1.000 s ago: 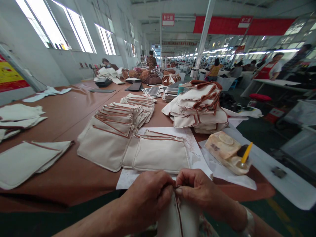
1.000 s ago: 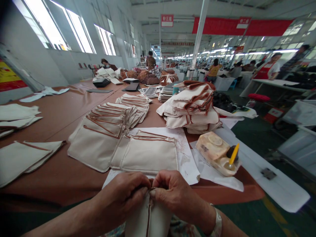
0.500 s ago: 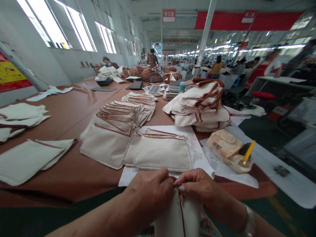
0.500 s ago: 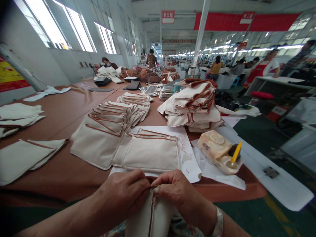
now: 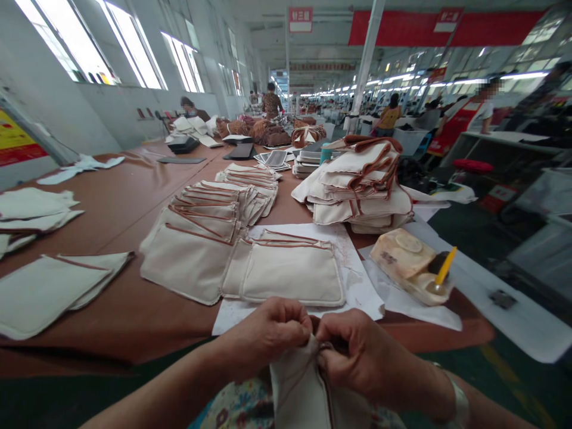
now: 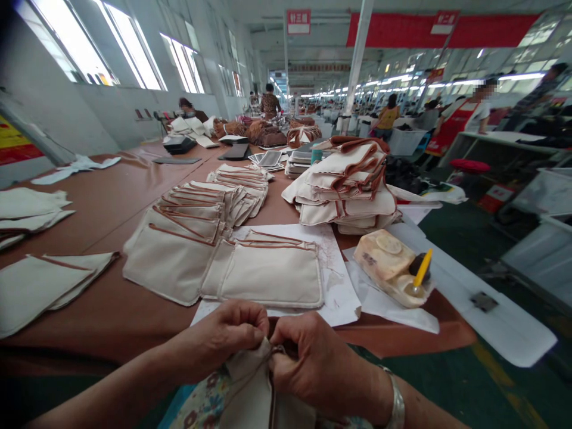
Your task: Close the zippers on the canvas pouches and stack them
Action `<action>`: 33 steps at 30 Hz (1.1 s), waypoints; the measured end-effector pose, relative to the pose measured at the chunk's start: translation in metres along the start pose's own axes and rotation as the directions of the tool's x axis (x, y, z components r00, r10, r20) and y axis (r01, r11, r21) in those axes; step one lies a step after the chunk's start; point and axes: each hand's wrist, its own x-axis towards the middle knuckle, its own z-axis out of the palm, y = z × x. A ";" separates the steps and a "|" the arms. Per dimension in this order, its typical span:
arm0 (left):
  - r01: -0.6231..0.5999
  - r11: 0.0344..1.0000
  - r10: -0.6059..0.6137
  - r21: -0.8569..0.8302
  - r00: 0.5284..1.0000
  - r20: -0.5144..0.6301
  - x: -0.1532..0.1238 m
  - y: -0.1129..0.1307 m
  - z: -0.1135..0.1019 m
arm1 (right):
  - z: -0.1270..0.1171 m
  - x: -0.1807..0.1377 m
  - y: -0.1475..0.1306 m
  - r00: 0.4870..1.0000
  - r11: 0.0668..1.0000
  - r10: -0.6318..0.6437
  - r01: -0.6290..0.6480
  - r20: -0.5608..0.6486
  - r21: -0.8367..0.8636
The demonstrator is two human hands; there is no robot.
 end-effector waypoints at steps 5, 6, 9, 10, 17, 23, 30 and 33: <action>0.005 0.975 0.000 -0.221 1.000 0.025 0.002 -0.007 -0.006 | -0.002 0.002 0.013 0.997 0.945 0.072 -0.068 -0.001 0.319; -0.017 0.986 0.019 -0.164 1.000 0.011 0.001 -0.005 -0.007 | -0.002 0.002 0.015 0.997 0.938 0.078 -0.071 -0.007 0.340; -0.055 0.998 0.054 0.043 0.998 0.020 -0.005 0.002 -0.007 | -0.003 0.003 0.015 0.998 0.937 0.067 -0.063 0.000 0.343; -0.051 0.992 0.047 0.115 0.998 0.033 -0.006 0.004 -0.006 | -0.004 0.003 0.013 0.998 0.942 0.067 -0.064 0.002 0.329; 0.103 0.978 -0.103 0.182 0.995 -0.010 -0.003 0.000 0.005 | -0.007 0.001 0.006 0.997 0.978 0.052 -0.040 -0.054 0.204; 0.124 0.989 -0.119 0.078 0.991 -0.058 0.002 -0.004 0.009 | -0.009 -0.001 0.006 0.997 0.991 -0.024 0.034 -0.079 0.130; 0.097 0.993 -0.096 -0.073 0.995 0.019 0.002 -0.006 0.015 | -0.003 -0.006 0.016 0.909 0.918 -0.394 0.382 -0.135 -0.108; 0.133 0.976 -0.135 -0.172 0.991 0.001 0.002 -0.008 0.017 | -0.002 -0.012 0.023 0.908 0.906 -0.412 0.398 -0.081 -0.145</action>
